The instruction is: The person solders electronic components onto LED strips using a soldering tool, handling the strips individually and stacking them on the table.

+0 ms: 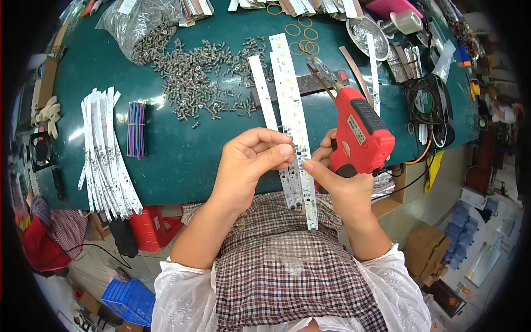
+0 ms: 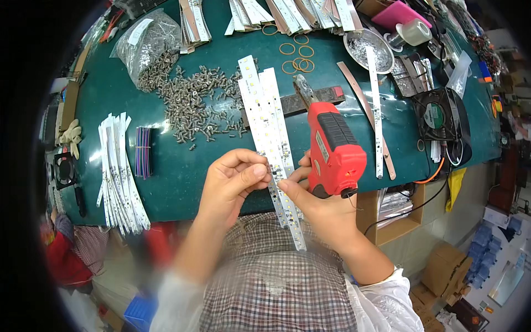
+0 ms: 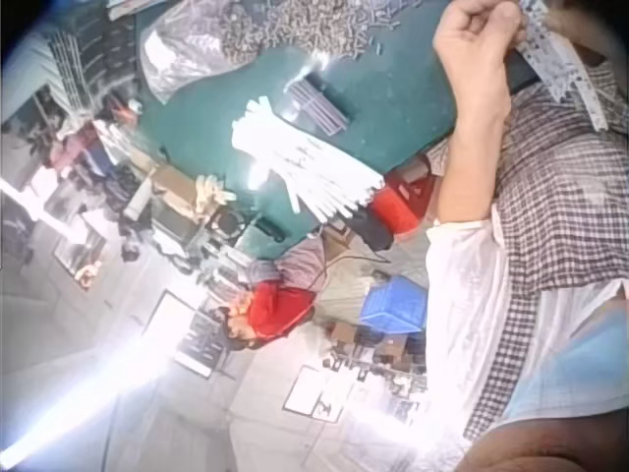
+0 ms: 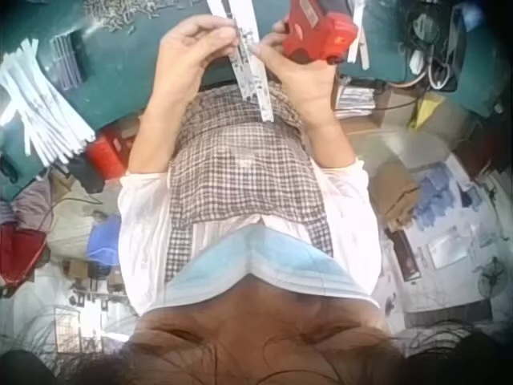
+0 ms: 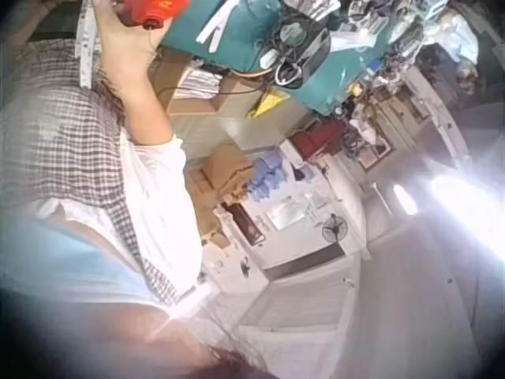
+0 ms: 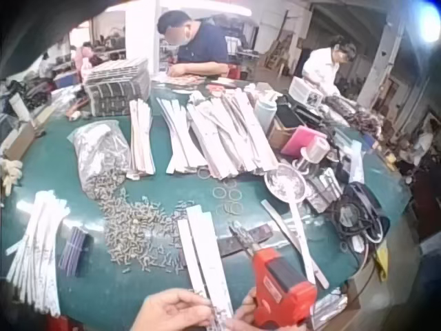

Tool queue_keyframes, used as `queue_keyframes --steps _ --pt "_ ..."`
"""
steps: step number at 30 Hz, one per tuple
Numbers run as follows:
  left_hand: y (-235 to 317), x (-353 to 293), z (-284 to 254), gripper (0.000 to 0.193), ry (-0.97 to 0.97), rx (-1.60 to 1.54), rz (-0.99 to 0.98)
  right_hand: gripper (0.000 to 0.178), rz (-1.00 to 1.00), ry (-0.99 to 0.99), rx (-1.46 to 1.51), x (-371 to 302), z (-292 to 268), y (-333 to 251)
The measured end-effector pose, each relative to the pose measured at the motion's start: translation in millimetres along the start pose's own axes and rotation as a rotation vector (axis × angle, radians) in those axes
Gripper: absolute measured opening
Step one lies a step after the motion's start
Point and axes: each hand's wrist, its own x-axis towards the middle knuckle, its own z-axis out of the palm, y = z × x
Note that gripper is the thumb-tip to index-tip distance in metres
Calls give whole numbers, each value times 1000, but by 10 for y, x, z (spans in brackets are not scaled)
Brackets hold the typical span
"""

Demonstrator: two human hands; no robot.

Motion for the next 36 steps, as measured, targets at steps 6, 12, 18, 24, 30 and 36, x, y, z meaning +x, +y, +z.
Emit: queue_keyframes --steps 6,12,18,24,30,36 --pt "-9 3 40 17 -1 -2 25 40 5 3 -9 -11 -8 -21" --pt "-19 12 41 19 0 -28 15 41 -11 3 -1 -6 -6 -3" --pt "-71 15 72 16 19 4 121 41 -22 -19 -25 -17 2 14" --pt "-105 15 77 12 75 110 166 47 -104 -20 -17 -38 60 105" --pt "-69 6 40 9 85 104 145 50 -167 -66 -80 -3 57 218" --pt "141 48 -211 8 276 342 126 53 -238 47 -96 16 18 337"
